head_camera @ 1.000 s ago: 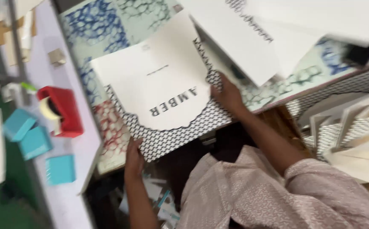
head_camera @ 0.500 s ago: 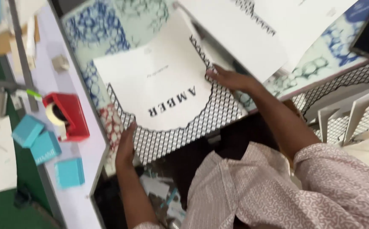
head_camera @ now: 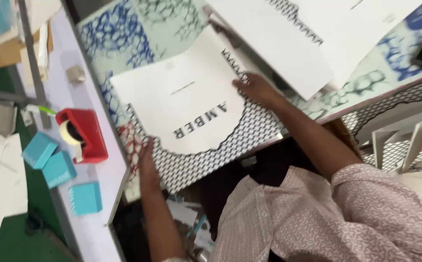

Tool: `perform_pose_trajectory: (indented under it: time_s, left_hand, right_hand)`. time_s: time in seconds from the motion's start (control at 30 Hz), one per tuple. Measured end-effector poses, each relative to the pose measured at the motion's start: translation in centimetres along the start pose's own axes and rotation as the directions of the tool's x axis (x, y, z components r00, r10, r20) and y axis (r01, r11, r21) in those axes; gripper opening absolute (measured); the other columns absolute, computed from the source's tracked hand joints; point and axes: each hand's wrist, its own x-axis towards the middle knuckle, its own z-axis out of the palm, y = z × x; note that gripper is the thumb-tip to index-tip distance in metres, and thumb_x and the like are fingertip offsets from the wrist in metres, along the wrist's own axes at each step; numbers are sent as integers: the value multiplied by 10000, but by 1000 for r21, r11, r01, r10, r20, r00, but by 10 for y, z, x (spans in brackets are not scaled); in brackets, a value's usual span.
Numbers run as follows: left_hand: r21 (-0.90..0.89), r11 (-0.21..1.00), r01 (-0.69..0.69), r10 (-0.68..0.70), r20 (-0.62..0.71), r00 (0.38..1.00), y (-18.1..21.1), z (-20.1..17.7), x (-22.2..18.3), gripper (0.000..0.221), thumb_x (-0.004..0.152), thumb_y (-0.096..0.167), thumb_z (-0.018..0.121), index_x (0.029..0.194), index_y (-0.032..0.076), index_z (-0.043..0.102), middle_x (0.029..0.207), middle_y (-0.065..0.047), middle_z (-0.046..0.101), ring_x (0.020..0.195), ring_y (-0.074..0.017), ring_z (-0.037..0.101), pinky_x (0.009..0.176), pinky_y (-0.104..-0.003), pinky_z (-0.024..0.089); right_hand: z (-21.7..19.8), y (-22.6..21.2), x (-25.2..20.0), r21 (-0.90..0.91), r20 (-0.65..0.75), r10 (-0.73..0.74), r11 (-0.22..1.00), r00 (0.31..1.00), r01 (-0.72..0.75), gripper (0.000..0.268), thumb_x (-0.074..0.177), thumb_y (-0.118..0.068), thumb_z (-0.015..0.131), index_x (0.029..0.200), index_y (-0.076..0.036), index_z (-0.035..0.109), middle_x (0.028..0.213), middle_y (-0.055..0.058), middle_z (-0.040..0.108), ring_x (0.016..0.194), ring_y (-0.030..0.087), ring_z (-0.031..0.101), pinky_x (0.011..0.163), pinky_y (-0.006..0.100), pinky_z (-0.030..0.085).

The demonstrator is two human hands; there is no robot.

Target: Folding and assembling paper gift bags or envelopes with branded printing.

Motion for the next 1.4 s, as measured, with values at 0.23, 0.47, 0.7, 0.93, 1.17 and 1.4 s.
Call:
perform_pose_trajectory:
  time_s: [0.23,0.47,0.7,0.93,1.17,1.4]
  left_hand:
    - [127,991,38,-44,41,998,-28,24,16,652,939,297,639,1469,-65,527,1422,-190,626,1299,-307,562,1133,-405,402]
    - [214,952,221,-248,106,963,14,32,44,902,983,440,687,1573,-8,172,1603,-184,402,1491,-271,373,1217,-370,249]
    - [904,371,-214,369,69,927,-16,72,39,781,976,461,629,1592,41,397,1570,-244,438,1474,-361,441,1230,-451,364]
    - [748,17,-664,516,562,647,-1,79,56,712,1044,387,593,1598,0,369,1683,-227,295,1557,-401,290,1257,-525,264]
    - [753,-102,-650,437,621,651,-10,76,84,747,1041,433,558,1586,-31,343,1683,-208,307,1568,-376,284,1275,-540,232]
    - [834,-68,-547,483,507,714,0,80,159,804,1042,529,543,1590,-21,333,1665,-227,306,1540,-368,292,1251,-535,216]
  right_hand:
    - [32,11,-20,-849,-223,-710,478,668,225,560,1102,-332,529,1624,-154,430,1699,210,289,1569,368,267,1252,563,243]
    - [23,-10,-29,-813,-42,-717,430,696,394,633,1052,-448,522,1579,-106,446,1682,185,299,1563,359,242,1232,582,201]
    - [21,1,-16,-865,4,-721,345,693,364,718,1047,-485,529,1601,-45,405,1697,181,292,1579,335,249,1268,523,184]
    - [3,-22,79,-833,207,-623,292,754,470,834,1054,-571,406,1622,14,236,1708,203,185,1575,324,142,1254,486,103]
    - [26,-43,106,-824,-74,-578,494,813,276,862,1049,-595,428,1649,-12,219,1723,200,149,1599,315,112,1288,493,71]
    - [29,-54,93,-860,1,-513,438,858,263,872,1015,-625,435,1632,-50,213,1700,215,112,1577,351,67,1236,583,34]
